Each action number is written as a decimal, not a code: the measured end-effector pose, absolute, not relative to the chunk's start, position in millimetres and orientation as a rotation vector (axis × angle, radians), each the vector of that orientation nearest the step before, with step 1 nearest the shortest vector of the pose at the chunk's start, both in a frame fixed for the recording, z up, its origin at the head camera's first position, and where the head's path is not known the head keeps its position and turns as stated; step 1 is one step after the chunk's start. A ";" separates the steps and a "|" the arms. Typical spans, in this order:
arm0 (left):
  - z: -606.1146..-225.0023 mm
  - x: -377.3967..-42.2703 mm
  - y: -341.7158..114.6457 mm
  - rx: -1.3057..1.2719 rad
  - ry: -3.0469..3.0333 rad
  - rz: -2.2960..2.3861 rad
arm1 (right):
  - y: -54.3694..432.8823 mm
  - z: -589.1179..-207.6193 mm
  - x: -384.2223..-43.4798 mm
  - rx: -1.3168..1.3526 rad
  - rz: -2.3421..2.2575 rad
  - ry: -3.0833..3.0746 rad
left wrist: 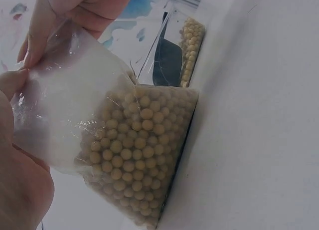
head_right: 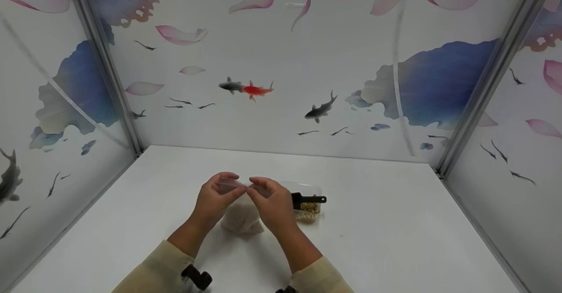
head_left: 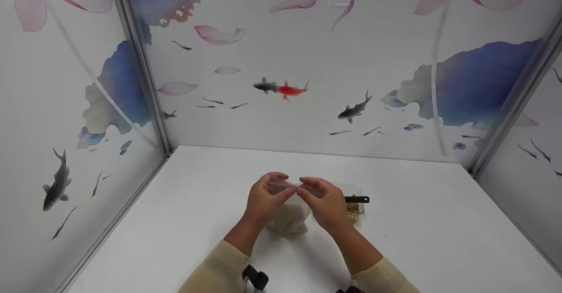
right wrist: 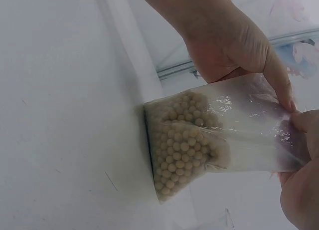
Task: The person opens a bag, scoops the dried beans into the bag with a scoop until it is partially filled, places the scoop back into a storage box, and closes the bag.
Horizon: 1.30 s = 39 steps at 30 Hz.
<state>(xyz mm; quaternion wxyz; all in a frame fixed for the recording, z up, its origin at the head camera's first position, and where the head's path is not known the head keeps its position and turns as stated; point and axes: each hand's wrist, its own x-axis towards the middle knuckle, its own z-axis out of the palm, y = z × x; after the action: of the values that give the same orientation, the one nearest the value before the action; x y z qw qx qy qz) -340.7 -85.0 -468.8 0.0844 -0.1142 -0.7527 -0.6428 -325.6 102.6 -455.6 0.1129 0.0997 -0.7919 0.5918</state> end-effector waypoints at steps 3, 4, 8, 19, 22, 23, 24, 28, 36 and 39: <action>-467.4 -339.9 -85.2 -0.324 -2.231 -1.923 | 104.0 -455.3 -326.0 0.322 1.705 -2.321; -467.3 -340.2 -85.7 -0.310 -2.228 -1.924 | 105.1 -455.3 -326.7 0.328 1.692 -2.325; -469.5 -345.9 -91.1 -0.252 -2.185 -1.944 | 113.4 -455.3 -331.7 0.298 1.677 -2.343; -476.2 -360.0 -113.7 -0.242 -1.963 -2.032 | 128.2 -454.9 -342.8 0.133 1.772 -2.301; -475.4 -359.1 -114.8 -0.260 -1.967 -2.039 | 128.7 -456.2 -343.5 0.132 1.781 -2.302; -475.0 -358.6 -114.8 -0.264 -1.972 -2.039 | 128.8 -456.8 -343.9 0.132 1.779 -2.302; -474.6 -358.4 -114.7 -0.265 -1.975 -2.039 | 128.9 -457.1 -344.4 0.130 1.777 -2.303; -472.2 -358.2 -114.4 -0.253 -2.018 -2.005 | 130.1 -458.1 -347.3 0.139 1.778 -2.316; -471.7 -362.1 -120.5 -0.133 -1.994 -1.944 | 137.0 -462.5 -351.6 0.175 1.714 -2.381; -472.0 -363.3 -122.7 -0.105 -1.979 -1.926 | 138.2 -464.1 -351.6 0.204 1.701 -2.401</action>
<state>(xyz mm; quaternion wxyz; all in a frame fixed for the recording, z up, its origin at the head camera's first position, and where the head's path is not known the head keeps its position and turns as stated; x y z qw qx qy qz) -363.3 -122.7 -472.0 0.1878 -0.0373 -0.7034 -0.6846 -351.6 138.2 -464.1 0.0961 0.0690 -0.8102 0.5740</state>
